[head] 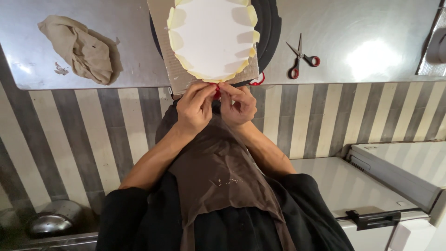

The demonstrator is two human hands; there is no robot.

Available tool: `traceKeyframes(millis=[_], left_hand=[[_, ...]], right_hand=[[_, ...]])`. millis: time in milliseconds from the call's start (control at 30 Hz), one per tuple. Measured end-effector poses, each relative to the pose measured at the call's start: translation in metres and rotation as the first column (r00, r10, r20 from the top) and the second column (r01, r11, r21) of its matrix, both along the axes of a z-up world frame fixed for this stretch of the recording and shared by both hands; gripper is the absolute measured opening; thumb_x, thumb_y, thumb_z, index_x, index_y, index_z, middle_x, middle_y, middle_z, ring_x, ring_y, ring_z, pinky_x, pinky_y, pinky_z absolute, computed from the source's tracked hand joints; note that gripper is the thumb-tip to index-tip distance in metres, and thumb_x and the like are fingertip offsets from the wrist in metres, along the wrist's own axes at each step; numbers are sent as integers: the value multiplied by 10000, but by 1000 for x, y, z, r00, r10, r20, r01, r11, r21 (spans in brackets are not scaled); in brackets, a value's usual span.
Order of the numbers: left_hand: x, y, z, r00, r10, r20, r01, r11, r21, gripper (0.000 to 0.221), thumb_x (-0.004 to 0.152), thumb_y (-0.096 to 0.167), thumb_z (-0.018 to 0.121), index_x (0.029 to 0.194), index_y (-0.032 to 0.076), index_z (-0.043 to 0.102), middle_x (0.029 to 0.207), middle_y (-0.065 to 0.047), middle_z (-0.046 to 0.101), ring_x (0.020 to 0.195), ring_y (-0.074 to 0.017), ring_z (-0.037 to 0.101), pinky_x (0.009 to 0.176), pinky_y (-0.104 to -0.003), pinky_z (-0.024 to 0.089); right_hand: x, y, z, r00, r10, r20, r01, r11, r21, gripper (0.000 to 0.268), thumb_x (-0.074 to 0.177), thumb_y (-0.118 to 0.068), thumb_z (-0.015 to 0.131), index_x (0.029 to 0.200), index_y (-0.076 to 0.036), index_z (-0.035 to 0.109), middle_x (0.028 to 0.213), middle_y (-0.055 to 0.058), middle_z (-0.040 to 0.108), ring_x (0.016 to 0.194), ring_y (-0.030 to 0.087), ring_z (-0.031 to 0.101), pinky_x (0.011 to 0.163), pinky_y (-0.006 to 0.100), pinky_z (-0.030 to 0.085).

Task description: The recorder ties a red ribbon around a decorated cake and secures it with a knot.

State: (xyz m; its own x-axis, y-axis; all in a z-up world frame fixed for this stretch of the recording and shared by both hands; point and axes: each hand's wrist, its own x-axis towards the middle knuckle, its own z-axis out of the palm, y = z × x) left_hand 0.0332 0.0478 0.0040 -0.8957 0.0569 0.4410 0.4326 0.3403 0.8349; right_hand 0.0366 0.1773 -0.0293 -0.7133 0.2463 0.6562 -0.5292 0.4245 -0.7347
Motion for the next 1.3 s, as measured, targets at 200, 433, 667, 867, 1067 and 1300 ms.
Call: traceKeyframes(millis=[200, 433, 667, 867, 1067, 1300], left_hand=[[1, 4, 1, 999, 14, 34, -15, 998, 54, 175, 949, -73, 737, 1096, -1, 672, 1041, -104, 714, 924, -245, 744, 791, -325, 594], [1, 8, 9, 998, 27, 52, -26, 1000, -15, 174, 974, -73, 710, 1133, -8, 678, 1066, -129, 706, 940, -260, 726, 784, -331, 587], [1, 6, 7, 996, -15, 89, 14, 1000, 2, 92, 1029, -22, 675, 1119, -15, 662, 1051, -118, 668, 888, -255, 697, 759, -337, 566], [-1, 2, 14, 998, -9, 65, 11, 999, -34, 104, 1013, -5, 704, 1103, -4, 652, 1046, -120, 681, 924, -273, 696, 787, -344, 565], [4, -1, 12, 975, 72, 208, -109, 979, 171, 153, 977, 30, 768, 1060, -2, 644, 960, -124, 738, 794, -243, 738, 739, -300, 583], [-12, -8, 10, 961, 6, -275, -23, 998, -61, 195, 936, -109, 694, 970, 8, 542, 907, -118, 717, 761, -263, 719, 690, -333, 564]], right_hand=[[5, 4, 0, 999, -7, 40, 6, 1000, 21, 403, 913, 138, 735, 1087, -67, 437, 1032, 164, 763, 697, 178, 639, 603, 274, 521], [8, 6, -3, 994, -66, 92, 58, 995, 87, 412, 898, 124, 771, 1042, -90, 450, 1009, 129, 784, 667, 155, 627, 592, 252, 511], [13, 1, -1, 991, -35, 131, 44, 997, -64, 471, 888, 54, 812, 1145, -43, 430, 1047, 109, 709, 747, 149, 622, 626, 238, 497], [17, -2, 0, 961, 30, 275, 3, 993, -120, 492, 930, 86, 744, 1191, -32, 345, 1051, 131, 715, 729, 114, 605, 589, 222, 452], [16, 4, -7, 952, 144, 270, -101, 981, -168, 503, 961, 132, 682, 1073, -98, 250, 1051, 115, 701, 772, 125, 550, 712, 245, 409], [0, 0, 11, 985, -139, 103, 102, 948, 301, 464, 856, 125, 709, 1022, -79, 327, 1043, 140, 693, 836, 273, 584, 802, 405, 383]])
